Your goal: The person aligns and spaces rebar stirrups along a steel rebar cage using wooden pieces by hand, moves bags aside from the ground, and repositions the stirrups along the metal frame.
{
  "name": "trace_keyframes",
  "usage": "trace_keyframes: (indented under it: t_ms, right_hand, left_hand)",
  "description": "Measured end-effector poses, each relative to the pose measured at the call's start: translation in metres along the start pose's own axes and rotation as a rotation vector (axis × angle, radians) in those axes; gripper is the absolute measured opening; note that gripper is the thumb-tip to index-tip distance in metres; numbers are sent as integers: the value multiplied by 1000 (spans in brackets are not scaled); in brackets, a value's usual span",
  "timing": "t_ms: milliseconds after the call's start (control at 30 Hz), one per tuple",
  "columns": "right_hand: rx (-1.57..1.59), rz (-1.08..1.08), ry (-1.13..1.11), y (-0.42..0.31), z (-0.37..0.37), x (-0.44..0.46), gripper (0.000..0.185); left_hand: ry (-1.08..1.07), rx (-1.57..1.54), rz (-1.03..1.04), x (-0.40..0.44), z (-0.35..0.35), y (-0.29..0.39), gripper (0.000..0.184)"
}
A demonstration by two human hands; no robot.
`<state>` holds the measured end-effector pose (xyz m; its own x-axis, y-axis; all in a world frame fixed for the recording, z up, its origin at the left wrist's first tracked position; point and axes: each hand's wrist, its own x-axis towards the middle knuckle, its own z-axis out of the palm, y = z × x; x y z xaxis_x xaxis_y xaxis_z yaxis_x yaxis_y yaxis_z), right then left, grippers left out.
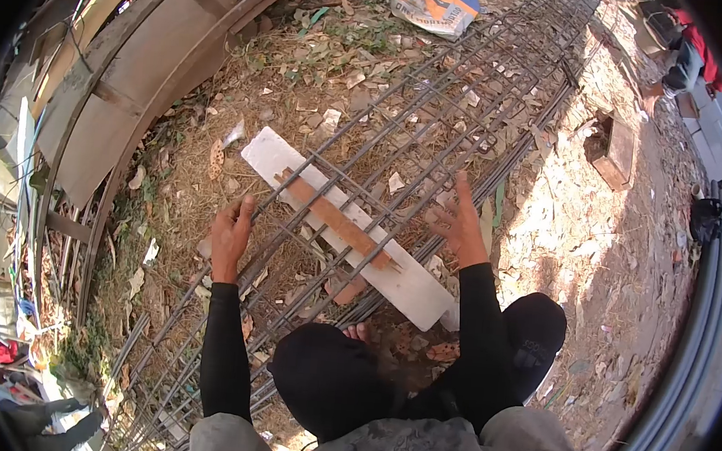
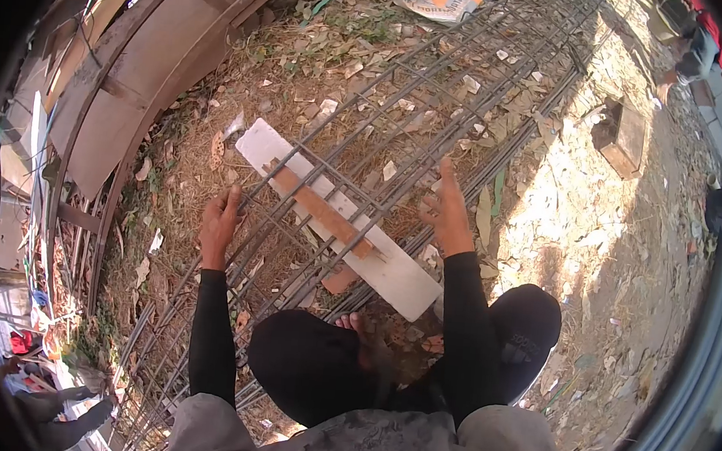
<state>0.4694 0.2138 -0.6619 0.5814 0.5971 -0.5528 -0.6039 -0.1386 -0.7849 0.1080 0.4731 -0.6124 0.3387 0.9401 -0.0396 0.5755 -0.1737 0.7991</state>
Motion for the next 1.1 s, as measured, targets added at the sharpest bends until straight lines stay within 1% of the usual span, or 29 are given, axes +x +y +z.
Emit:
trace_keyframes:
  t_ms: [33, 100, 167, 233, 300, 367, 400, 433, 500, 600, 633, 667, 700, 767, 800, 867, 900, 967, 1000, 1067, 1100]
  right_hand:
    - [77, -59, 90, -4, -8, 9, 128]
    - [-4, -87, 39, -15, -21, 34, 126]
    - [-53, -69, -16, -24, -26, 46, 120]
    - [-106, -50, -100, -28, -28, 65, 113]
    - [-147, -44, -178, -27, -29, 76, 106]
    - [-153, -46, -253, -26, -30, 91, 99]
    - [-145, -42, -274, -23, -30, 97, 96]
    - [-140, -45, -295, -21, -29, 103, 92]
    - [-126, -50, -319, -15, -33, 115, 86]
    - [-75, 16, -367, -20, -63, 149, 81]
    - [-52, 53, -394, -25, -59, 150, 81]
    - [-80, 35, -348, -31, -58, 148, 80]
    - [-108, 17, -306, -44, -42, 126, 80]
    - [-138, -52, -267, -48, -32, 122, 80]
    - [-137, -106, -267, -47, -43, 133, 80]
    - [-170, -169, -229, -46, -36, 133, 81]
    - [-205, -182, -190, -47, -26, 115, 82]
    - [-172, -143, -187, -48, -26, 117, 82]
    - [-106, -90, -224, -51, -32, 124, 82]
    - [-36, -26, -221, -52, -45, 132, 83]
    - [-29, -18, -182, -54, -26, 108, 84]
  left_hand:
    - [13, 26, 13, 2, 1, -4, 70]
    - [27, 36, 23, 0, 1, 3, 68]
    - [23, 63, 17, -2, -1, 9, 67]
    - [87, 51, 21, 1, 0, -4, 62]
    - [198, 19, 108, -16, 6, 1, 56]
    - [358, -13, 250, -41, 2, 15, 52]
    - [411, -14, 306, -59, -3, 22, 51]
    - [417, -6, 341, -78, -9, 27, 50]
    - [267, -16, 277, -117, -26, 30, 59]
    - [307, 168, 247, -176, -35, 15, 60]
    - [299, 192, 209, -193, -36, 10, 61]
    - [295, 218, 167, -210, -38, 6, 61]
    - [293, 247, 125, -226, -40, 2, 61]
    - [263, 344, 60, -253, -41, -1, 63]
    - [244, 388, 33, -261, -40, -4, 64]
    - [190, 472, -15, -270, -37, -13, 67]
    - [177, 501, -37, -271, -35, -15, 67]
    - [138, 543, -57, -272, -30, -19, 69]
    - [113, 555, -56, -271, -27, -20, 70]
    - [52, 600, -74, -269, -20, -22, 71]
    - [16, 634, -88, -269, -20, -22, 72]
